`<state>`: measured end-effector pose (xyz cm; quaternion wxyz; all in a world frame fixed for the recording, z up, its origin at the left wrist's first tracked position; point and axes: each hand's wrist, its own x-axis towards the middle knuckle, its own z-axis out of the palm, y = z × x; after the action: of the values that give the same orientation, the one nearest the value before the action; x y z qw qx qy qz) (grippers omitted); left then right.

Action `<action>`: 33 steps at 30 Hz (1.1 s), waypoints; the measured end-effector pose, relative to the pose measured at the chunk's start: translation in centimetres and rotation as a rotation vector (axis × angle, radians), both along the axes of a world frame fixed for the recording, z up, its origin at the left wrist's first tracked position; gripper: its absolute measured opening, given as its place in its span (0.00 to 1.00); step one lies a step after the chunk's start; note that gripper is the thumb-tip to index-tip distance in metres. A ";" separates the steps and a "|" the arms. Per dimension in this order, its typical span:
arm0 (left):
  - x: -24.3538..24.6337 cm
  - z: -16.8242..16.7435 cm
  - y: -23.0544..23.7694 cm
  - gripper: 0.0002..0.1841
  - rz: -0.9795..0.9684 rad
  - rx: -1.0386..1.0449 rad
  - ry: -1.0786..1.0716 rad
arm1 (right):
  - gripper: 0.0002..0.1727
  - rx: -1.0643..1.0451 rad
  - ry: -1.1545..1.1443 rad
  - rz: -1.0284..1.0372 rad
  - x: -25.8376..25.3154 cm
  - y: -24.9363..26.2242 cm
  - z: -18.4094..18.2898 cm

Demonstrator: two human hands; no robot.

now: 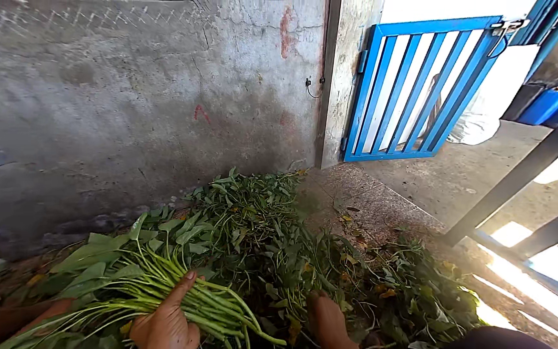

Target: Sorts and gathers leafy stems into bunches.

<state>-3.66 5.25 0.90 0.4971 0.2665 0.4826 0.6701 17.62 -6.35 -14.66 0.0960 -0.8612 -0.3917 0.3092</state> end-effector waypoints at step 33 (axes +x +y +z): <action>1.6 -1.4 -0.8 0.16 -0.329 -0.139 -0.015 | 0.12 1.020 0.842 0.046 -2.1 -2.1 6.0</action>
<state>-2.10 4.43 -0.49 0.6209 0.3020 0.4737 0.5466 15.52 -8.48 -8.63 0.6302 -0.5045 -0.4365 0.3972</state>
